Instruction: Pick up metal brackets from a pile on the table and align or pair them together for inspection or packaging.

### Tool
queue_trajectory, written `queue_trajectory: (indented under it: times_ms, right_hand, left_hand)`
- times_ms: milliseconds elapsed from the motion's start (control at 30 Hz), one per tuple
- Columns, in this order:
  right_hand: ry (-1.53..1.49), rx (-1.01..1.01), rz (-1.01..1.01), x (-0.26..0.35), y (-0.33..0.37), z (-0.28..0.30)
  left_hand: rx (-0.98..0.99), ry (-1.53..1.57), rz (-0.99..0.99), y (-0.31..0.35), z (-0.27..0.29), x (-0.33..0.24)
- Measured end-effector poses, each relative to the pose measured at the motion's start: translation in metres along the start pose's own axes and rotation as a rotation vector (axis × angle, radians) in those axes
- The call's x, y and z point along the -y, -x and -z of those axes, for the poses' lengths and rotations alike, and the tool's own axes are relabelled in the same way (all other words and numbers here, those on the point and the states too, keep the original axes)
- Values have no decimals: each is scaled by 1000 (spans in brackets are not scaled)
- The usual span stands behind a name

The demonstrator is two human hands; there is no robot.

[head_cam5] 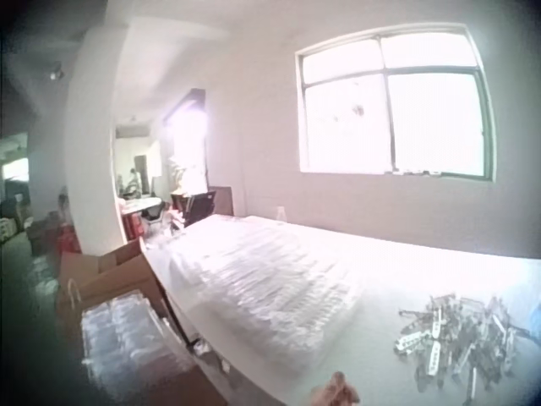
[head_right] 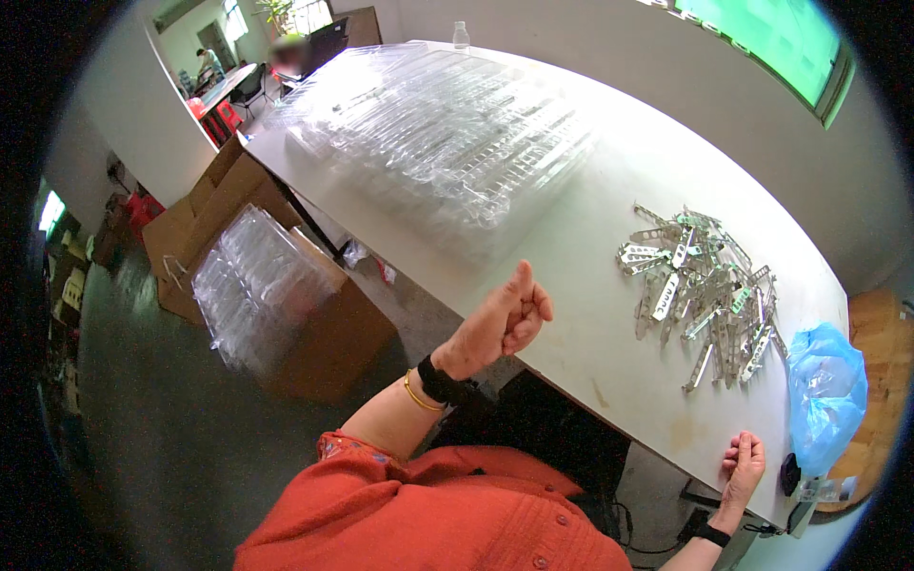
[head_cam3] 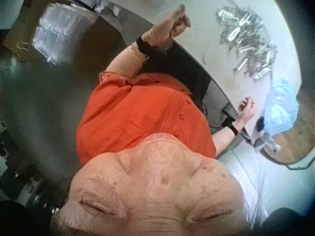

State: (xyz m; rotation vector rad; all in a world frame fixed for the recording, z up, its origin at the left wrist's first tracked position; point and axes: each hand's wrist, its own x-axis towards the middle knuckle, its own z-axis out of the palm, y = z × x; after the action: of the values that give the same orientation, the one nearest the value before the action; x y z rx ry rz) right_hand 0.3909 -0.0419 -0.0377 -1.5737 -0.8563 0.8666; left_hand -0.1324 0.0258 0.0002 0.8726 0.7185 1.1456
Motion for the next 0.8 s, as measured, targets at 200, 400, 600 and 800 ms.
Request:
queue_trajectory:
  times_ms: [200, 400, 600, 800]
  right_hand:
    - [15, 35, 13, -6, -7, 9]
    - [-3, 34, 21, -7, -5, 8]
    - [-6, 16, 22, -6, -3, 7]
    - [-16, 13, 3, -6, -3, 7]
  left_hand:
    - [-30, 147, -30, -10, 7, -23]
    - [-41, 126, -36, -22, 9, -23]
    - [-49, 127, -40, -31, 10, -21]
    - [-66, 125, -72, -28, 12, -20]
